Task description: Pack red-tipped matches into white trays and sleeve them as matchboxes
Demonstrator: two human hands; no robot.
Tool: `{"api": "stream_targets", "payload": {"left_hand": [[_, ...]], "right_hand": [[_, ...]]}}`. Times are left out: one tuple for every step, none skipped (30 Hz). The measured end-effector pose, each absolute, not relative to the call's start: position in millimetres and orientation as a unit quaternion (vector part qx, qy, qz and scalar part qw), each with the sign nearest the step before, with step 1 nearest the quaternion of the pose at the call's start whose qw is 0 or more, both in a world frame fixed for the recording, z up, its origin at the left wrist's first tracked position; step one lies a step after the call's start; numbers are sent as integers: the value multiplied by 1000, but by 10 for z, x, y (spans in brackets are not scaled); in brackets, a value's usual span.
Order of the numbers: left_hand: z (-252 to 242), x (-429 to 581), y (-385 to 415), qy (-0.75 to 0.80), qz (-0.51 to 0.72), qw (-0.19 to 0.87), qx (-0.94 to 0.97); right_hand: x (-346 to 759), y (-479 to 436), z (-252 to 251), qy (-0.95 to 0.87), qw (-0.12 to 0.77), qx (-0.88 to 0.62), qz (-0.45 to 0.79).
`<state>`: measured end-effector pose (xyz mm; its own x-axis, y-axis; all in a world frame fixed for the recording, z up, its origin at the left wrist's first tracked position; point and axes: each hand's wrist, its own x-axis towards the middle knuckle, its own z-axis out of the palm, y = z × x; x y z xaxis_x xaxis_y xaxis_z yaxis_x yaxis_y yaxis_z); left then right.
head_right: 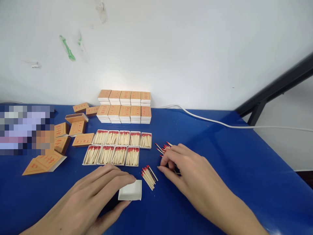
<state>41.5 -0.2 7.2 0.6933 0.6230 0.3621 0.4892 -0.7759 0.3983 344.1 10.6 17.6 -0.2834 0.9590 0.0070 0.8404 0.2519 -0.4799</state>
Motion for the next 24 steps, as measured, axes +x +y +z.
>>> {"api": "stream_targets", "payload": {"left_hand": [[73, 413, -3, 308, 242, 140, 909], [73, 412, -2, 308, 241, 142, 909], [73, 412, 0, 306, 241, 143, 910], [73, 413, 2, 307, 238, 146, 910], [73, 414, 6, 305, 239, 146, 910], [72, 414, 9, 305, 241, 146, 910], [71, 414, 11, 303, 243, 146, 910], [70, 413, 13, 300, 244, 147, 911], [67, 412, 13, 298, 244, 147, 911], [64, 411, 11, 297, 245, 147, 911], [60, 410, 10, 295, 245, 148, 912], [56, 408, 8, 295, 244, 150, 912], [51, 407, 8, 294, 244, 150, 912], [47, 405, 8, 296, 244, 151, 911], [43, 402, 9, 296, 245, 150, 911], [41, 400, 10, 296, 245, 152, 911], [40, 397, 11, 297, 245, 154, 910], [40, 394, 11, 298, 243, 156, 910], [42, 393, 10, 298, 243, 157, 910], [45, 391, 7, 298, 241, 159, 910], [49, 391, 4, 298, 240, 160, 910], [54, 392, 0, 298, 239, 159, 910], [58, 393, -2, 298, 241, 158, 910], [62, 395, -3, 299, 241, 159, 909]], "right_hand": [[3376, 105, 159, -766, 162, -592, 192], [3315, 104, 141, -752, 174, -607, 188], [3263, 103, 128, -741, 184, -618, 189], [3224, 102, 121, -734, 194, -622, 192], [3203, 101, 124, -731, 206, -620, 198], [3203, 102, 137, -730, 217, -615, 205], [3225, 105, 159, -729, 227, -609, 213], [3271, 110, 188, -727, 236, -605, 220], [3338, 118, 222, -723, 240, -607, 228], [3421, 128, 257, -719, 239, -610, 233], [3513, 140, 290, -719, 230, -613, 235], [3607, 152, 319, -722, 213, -614, 236], [3695, 163, 341, -730, 189, -613, 237], [3772, 172, 355, -735, 167, -612, 237], [3833, 178, 361, -740, 147, -611, 239], [3877, 179, 358, -747, 130, -608, 236], [3903, 177, 349, -753, 116, -606, 229], [3916, 170, 335, -759, 105, -605, 219], [3919, 160, 318, -764, 93, -603, 209], [3916, 148, 302, -769, 82, -602, 199], [3911, 134, 288, -772, 73, -601, 193], [3907, 120, 281, -775, 67, -599, 191], [3903, 108, 279, -776, 62, -597, 193], [3899, 99, 284, -776, 62, -595, 199]]}}
